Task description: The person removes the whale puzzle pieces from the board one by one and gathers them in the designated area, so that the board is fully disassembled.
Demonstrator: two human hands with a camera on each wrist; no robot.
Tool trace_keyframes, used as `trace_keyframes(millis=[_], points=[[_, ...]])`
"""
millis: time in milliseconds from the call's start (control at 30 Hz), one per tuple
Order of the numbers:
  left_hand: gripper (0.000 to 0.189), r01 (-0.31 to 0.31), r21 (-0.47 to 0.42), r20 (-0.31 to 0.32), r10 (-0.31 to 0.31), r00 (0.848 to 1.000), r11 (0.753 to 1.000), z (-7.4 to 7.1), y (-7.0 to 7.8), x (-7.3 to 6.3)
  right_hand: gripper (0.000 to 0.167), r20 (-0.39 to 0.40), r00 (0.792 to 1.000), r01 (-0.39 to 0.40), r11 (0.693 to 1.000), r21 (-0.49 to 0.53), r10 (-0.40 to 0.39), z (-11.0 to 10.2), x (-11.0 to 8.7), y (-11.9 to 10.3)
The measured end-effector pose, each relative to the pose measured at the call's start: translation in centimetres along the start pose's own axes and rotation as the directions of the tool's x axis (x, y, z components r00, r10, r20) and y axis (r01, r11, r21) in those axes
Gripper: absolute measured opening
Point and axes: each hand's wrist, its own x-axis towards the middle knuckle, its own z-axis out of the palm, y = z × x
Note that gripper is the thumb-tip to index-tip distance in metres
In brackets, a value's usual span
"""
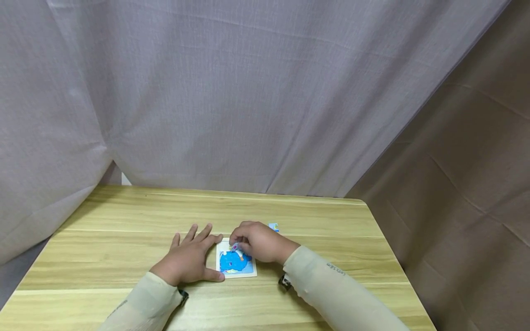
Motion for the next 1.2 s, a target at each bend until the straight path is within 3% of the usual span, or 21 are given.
trace_keyframes(millis=[300, 633, 1200], points=[[0.112, -0.001, 0.003, -0.001, 0.001, 1.000, 1.000, 0.2, -0.2, -0.1, 0.015, 0.010, 1.000, -0.022, 0.999, 0.030, 0.021, -0.1, -0.2, -0.1], [0.114, -0.003, 0.000, -0.018, 0.003, 1.000, 1.000, 0.4, -0.2, 0.0, 0.020, -0.025, 0.998, -0.059, 0.997, 0.048, 0.061, -1.7, -0.8, 0.7], [0.113, -0.002, -0.011, -0.007, 0.001, 1.000, 1.000, 0.2, -0.1, 0.0, 0.022, -0.102, 0.976, -0.190, 0.981, 0.049, 0.194, -4.0, -2.6, 4.2]])
